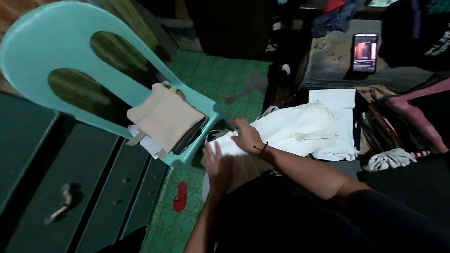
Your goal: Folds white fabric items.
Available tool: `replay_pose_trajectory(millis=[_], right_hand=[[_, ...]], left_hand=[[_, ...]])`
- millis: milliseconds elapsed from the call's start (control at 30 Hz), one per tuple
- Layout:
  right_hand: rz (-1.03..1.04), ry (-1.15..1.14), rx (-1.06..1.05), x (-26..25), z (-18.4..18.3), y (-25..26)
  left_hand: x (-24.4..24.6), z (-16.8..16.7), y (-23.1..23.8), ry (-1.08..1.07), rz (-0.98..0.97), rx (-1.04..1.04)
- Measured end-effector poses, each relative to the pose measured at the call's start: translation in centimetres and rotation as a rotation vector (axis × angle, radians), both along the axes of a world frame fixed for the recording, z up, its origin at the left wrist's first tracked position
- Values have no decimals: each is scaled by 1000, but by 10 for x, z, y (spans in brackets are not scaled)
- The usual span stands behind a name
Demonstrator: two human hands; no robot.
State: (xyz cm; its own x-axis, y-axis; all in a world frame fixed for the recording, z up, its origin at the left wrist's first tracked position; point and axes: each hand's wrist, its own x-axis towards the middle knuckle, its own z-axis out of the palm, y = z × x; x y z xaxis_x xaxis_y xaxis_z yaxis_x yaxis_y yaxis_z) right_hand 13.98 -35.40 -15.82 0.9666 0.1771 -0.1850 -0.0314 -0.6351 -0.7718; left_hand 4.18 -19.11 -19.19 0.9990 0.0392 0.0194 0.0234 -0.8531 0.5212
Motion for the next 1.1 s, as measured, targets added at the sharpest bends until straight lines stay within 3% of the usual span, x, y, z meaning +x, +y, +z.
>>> replay_pose_trajectory(millis=[67,167,267,400,533,767,967,1100], right_hand=[[33,-72,-10,-10,11,-6],[190,-14,31,-33,22,-7],[416,74,27,-52,34,-5],[492,82,9,-61,41,-5],[487,90,-6,-62,42,-7],[493,107,-52,-70,51,-1],[152,69,103,-52,40,-14],[85,172,160,-35,26,-16]], left_hand=[[-1,9,10,28,123,-228],[-1,19,21,114,256,-389],[2,29,21,162,265,-481],[11,43,24,264,244,-593],[12,56,17,371,225,-776],[8,65,2,366,176,-1077],[12,63,24,287,87,-1180],[11,54,50,310,-24,-1317]])
